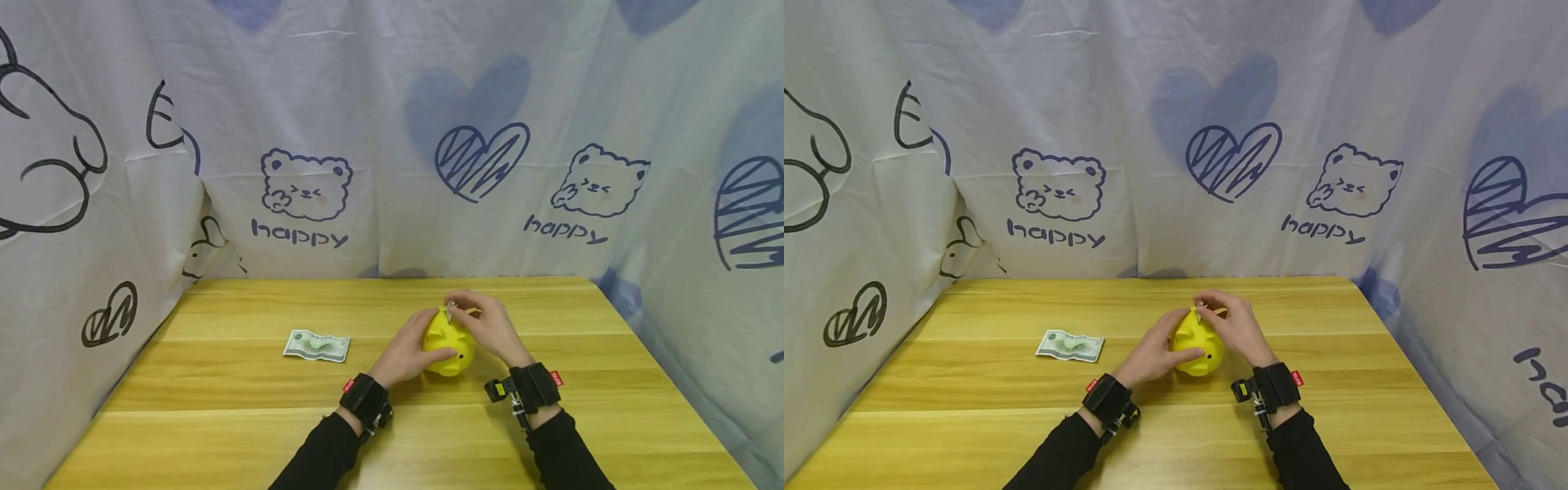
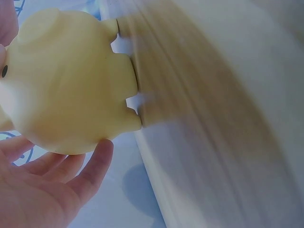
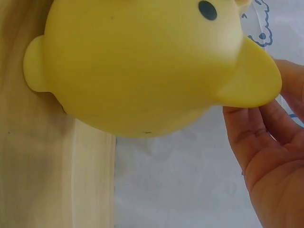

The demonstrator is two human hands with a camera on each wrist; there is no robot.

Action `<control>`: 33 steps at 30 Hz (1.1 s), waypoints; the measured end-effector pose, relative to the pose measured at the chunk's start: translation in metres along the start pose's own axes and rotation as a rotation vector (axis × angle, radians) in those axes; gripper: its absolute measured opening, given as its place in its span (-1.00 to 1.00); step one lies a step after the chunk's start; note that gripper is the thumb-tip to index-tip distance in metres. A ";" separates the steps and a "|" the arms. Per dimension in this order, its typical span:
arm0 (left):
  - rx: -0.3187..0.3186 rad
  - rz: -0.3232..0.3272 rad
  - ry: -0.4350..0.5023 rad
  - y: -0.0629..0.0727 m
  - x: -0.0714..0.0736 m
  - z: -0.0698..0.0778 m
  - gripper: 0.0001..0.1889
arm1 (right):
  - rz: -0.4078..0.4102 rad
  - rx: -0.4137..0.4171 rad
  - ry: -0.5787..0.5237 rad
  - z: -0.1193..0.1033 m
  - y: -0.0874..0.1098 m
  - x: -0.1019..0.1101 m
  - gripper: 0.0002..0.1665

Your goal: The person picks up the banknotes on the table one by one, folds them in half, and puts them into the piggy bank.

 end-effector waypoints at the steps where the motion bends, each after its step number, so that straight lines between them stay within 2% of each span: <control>1: 0.002 0.000 0.000 0.000 0.000 0.000 -0.14 | -0.005 -0.002 -0.002 0.000 0.000 0.000 -0.72; 17: 0.009 -0.034 -0.021 0.000 0.007 -0.002 -0.09 | -0.053 0.011 -0.005 -0.002 -0.001 0.002 -0.69; 33: 0.030 -0.059 -0.046 0.001 0.008 0.001 -0.06 | -0.016 0.019 0.027 -0.001 0.001 0.002 -0.67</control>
Point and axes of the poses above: each hand's wrist, its own y-axis away from the middle knuckle, its own x-axis out of the back of the hand, z = x × y, the point moved 1 cm from there along -y, towards the middle knuckle, and after that the axes turned 14 degrees about x, right-handed, at the moved point
